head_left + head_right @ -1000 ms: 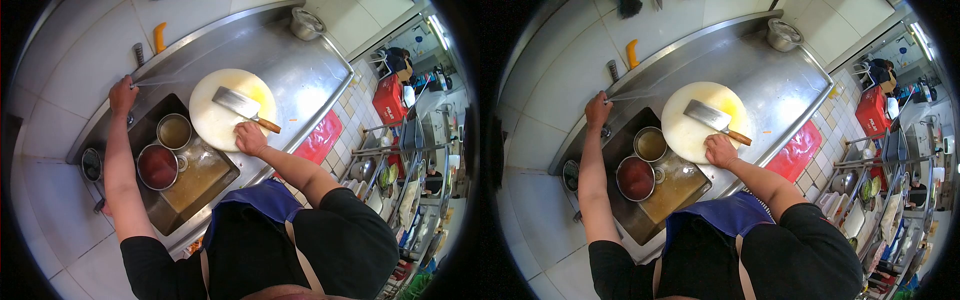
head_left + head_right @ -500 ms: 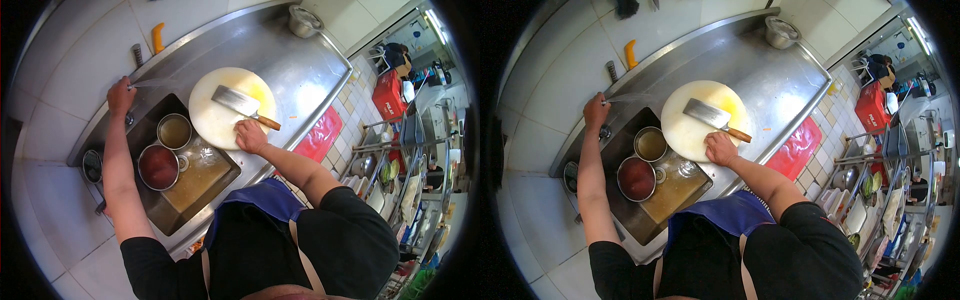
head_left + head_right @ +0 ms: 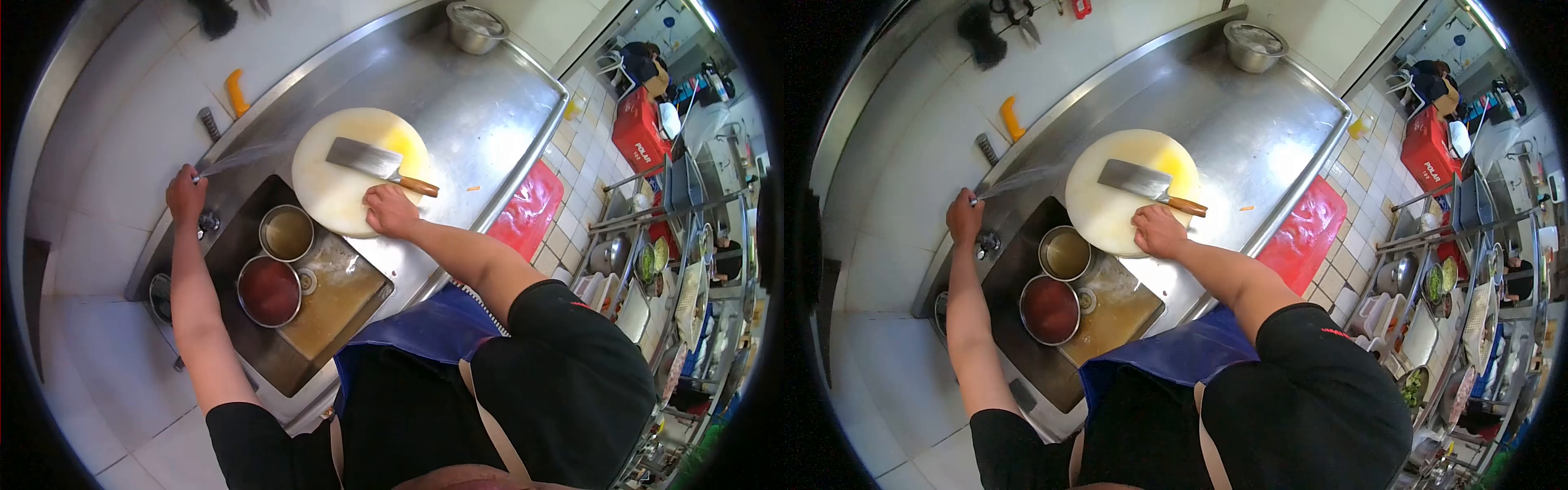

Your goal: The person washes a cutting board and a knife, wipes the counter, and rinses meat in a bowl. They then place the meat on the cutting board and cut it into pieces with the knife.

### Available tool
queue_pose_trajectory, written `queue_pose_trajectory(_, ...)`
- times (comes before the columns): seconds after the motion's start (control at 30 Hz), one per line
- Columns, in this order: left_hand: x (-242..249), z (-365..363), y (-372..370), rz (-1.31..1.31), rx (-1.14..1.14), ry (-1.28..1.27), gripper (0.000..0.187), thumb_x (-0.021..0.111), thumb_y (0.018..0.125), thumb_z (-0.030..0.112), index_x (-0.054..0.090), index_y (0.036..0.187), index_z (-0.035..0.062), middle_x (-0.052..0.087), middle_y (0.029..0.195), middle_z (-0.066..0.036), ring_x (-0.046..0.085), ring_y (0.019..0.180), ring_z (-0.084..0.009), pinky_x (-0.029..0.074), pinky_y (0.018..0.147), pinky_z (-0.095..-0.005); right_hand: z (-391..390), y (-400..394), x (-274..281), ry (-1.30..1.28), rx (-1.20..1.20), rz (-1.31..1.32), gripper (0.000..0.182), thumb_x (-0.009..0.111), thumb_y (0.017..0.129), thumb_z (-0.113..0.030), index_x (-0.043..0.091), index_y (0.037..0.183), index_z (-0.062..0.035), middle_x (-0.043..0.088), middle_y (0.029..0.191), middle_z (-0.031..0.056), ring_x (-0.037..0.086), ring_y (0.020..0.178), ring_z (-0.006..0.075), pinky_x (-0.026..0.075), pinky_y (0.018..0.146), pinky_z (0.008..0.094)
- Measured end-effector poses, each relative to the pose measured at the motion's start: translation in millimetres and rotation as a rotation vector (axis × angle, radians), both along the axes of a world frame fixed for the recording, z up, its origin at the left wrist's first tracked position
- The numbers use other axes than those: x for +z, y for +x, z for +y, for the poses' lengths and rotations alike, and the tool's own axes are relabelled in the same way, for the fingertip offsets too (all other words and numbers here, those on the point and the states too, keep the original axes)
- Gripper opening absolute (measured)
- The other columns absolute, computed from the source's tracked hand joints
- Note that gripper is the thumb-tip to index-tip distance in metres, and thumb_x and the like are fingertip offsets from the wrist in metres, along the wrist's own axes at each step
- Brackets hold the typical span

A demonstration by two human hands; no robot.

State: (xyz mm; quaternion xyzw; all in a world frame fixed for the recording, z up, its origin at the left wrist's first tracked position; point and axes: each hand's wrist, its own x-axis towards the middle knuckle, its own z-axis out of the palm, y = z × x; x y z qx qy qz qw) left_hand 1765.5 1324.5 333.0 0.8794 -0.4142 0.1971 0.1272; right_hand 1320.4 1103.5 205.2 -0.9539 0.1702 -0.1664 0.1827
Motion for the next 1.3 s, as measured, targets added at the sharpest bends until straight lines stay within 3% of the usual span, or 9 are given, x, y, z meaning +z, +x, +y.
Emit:
queue_pose_trajectory(0.23,-18.5,-2.9,13.1,-0.055,0.088,0.063,0.018,0.073,0.085,0.025,0.063,0.096,0.0145,0.070,0.098,-0.008,0.067,0.094,-0.0370,0.052,0.076,-0.0530,-26.7,38.5,-5.1,0.012,-0.002,-0.121,0.026,0.063,0.088,-0.022,0.070,0.109,-0.0076,0.065,0.119,0.0109,0.057,0.119,0.0308,0.043,0.106,0.0459)
queue_pose_trajectory(0.4,-27.5,3.2,20.1,-0.091,0.189,0.168,0.017,0.070,0.087,0.021,0.063,0.102,0.0167,0.067,0.102,-0.007,0.065,0.096,-0.0372,0.051,0.083,-0.0519,-52.5,-17.1,-1.3,0.343,0.423,-0.410,0.008,0.073,0.084,-0.019,0.073,0.088,-0.0112,0.071,0.091,0.0107,0.068,0.085,0.0326,0.055,0.073,0.0434)
queue_pose_trajectory(0.53,-33.5,14.9,32.0,-0.070,0.210,0.247,0.017,0.069,0.087,0.017,0.062,0.102,0.0148,0.067,0.103,-0.008,0.065,0.099,-0.0360,0.051,0.084,-0.0519,-196.6,-135.3,-40.3,0.480,-0.222,-0.509,0.018,0.074,0.087,-0.009,0.070,0.104,-0.0079,0.072,0.106,0.0104,0.070,0.098,0.0298,0.056,0.089,0.0388)
queue_pose_trajectory(0.73,-16.8,19.7,36.5,0.031,0.174,0.356,0.018,0.066,0.088,0.010,0.060,0.106,0.0095,0.064,0.103,-0.016,0.065,0.098,-0.0414,0.050,0.083,-0.0530,-557.2,-279.0,-65.9,-0.182,-1.033,-0.156,0.052,0.055,0.103,-0.045,0.062,0.132,-0.0025,0.062,0.132,0.0258,0.058,0.126,0.0440,0.046,0.108,0.0504)
queue_pose_trajectory(0.83,-11.9,20.2,28.8,0.051,0.214,0.418,0.017,0.065,0.090,0.009,0.058,0.106,0.0064,0.064,0.102,-0.019,0.064,0.098,-0.0426,0.050,0.083,-0.0535,-608.4,-304.6,-62.4,0.004,-1.104,0.401,0.072,0.038,0.105,-0.062,0.051,0.147,-0.0046,0.048,0.152,0.0273,0.044,0.142,0.0451,0.035,0.118,0.0547)
queue_pose_trajectory(0.87,-10.8,19.3,27.2,0.055,0.222,0.428,0.017,0.065,0.090,0.009,0.058,0.106,0.0064,0.064,0.102,-0.019,0.064,0.098,-0.0426,0.050,0.083,-0.0535,-611.8,-298.6,-55.6,0.095,-1.027,0.654,0.081,0.033,0.104,-0.066,0.035,0.159,-0.0062,0.032,0.164,0.0273,0.030,0.153,0.0422,0.024,0.123,0.0566)
queue_pose_trajectory(0.97,-9.2,25.4,22.6,0.069,0.165,0.429,0.017,0.065,0.090,0.008,0.057,0.105,0.0056,0.063,0.101,-0.019,0.064,0.096,-0.0435,0.050,0.082,-0.0537,-596.2,-254.0,-60.9,0.043,-1.224,0.600,0.083,0.033,0.104,-0.067,0.025,0.165,-0.0103,0.025,0.167,0.0290,0.022,0.156,0.0413,0.017,0.126,0.0571)
queue_pose_trajectory(1.23,-12.2,32.9,34.3,0.079,0.150,0.459,0.013,0.063,0.092,0.008,0.059,0.104,0.0063,0.062,0.100,-0.017,0.062,0.098,-0.0428,0.050,0.081,-0.0539,-535.6,-240.7,-82.7,-0.138,-0.294,0.174,0.060,0.046,0.106,-0.036,0.040,0.158,-0.0079,0.039,0.162,0.0203,0.030,0.154,0.0378,0.022,0.126,0.0526)
queue_pose_trajectory(1.3,-17.7,40.4,44.9,0.061,0.118,0.458,0.013,0.062,0.092,0.008,0.058,0.104,0.0060,0.062,0.100,-0.017,0.062,0.098,-0.0432,0.050,0.081,-0.0538,-502.0,-226.5,-65.7,-0.032,-0.148,0.209,0.063,0.045,0.106,-0.046,0.039,0.158,-0.0106,0.034,0.165,0.0179,0.028,0.155,0.0366,0.021,0.127,0.0533)
